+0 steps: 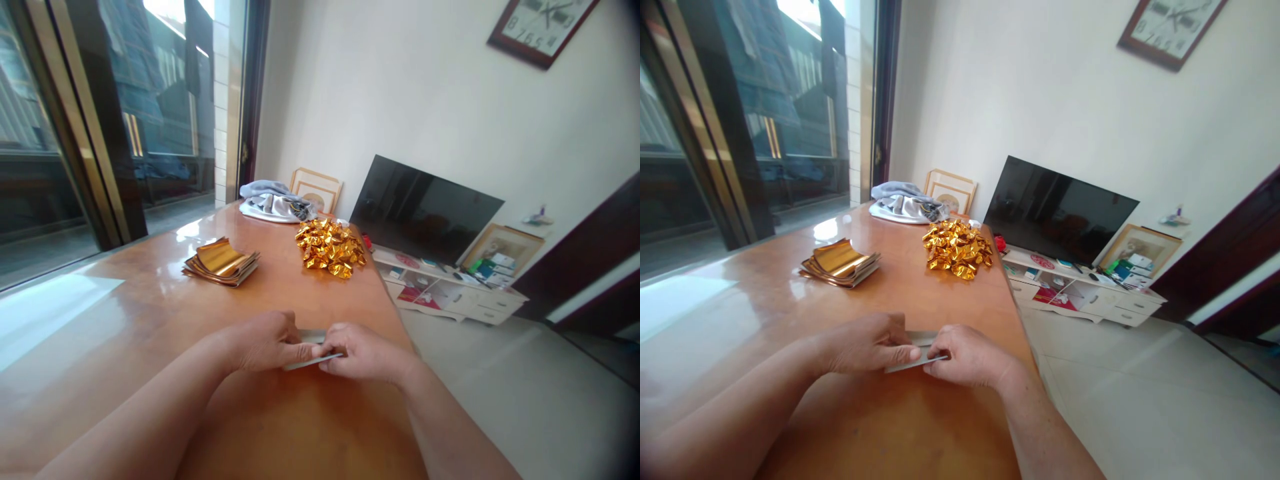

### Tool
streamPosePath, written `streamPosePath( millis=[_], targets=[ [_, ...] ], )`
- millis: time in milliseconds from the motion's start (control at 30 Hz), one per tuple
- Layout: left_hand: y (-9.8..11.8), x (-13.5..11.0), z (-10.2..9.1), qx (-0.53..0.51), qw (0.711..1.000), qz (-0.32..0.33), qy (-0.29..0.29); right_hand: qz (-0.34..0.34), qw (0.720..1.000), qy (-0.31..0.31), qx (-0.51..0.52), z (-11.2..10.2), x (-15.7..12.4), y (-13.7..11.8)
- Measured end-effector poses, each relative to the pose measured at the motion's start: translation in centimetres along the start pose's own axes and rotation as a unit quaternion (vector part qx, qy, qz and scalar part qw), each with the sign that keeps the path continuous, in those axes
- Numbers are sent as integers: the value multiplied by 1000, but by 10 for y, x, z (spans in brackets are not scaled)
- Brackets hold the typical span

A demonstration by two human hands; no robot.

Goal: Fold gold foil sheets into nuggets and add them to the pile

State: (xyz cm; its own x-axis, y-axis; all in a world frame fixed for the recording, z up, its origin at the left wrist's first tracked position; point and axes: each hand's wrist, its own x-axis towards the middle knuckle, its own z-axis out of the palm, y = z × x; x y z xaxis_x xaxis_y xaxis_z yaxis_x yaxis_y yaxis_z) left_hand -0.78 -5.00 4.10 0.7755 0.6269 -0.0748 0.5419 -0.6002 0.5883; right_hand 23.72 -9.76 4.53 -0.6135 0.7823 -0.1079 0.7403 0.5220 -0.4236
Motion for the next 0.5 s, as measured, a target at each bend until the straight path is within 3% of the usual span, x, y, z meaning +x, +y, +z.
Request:
streamPosePath(
  millis=[167, 367, 500],
  targets=[
    [7, -1, 4, 9, 998, -19, 55, 34, 996, 72, 41, 7, 1, 0],
    [6, 9, 12, 30, 995, -13, 90, 113, 975, 108, 158, 18, -3, 6],
    [-1, 14, 18, 60, 993, 8, 103, 133, 967, 208, 68, 20, -8, 1]
  ],
)
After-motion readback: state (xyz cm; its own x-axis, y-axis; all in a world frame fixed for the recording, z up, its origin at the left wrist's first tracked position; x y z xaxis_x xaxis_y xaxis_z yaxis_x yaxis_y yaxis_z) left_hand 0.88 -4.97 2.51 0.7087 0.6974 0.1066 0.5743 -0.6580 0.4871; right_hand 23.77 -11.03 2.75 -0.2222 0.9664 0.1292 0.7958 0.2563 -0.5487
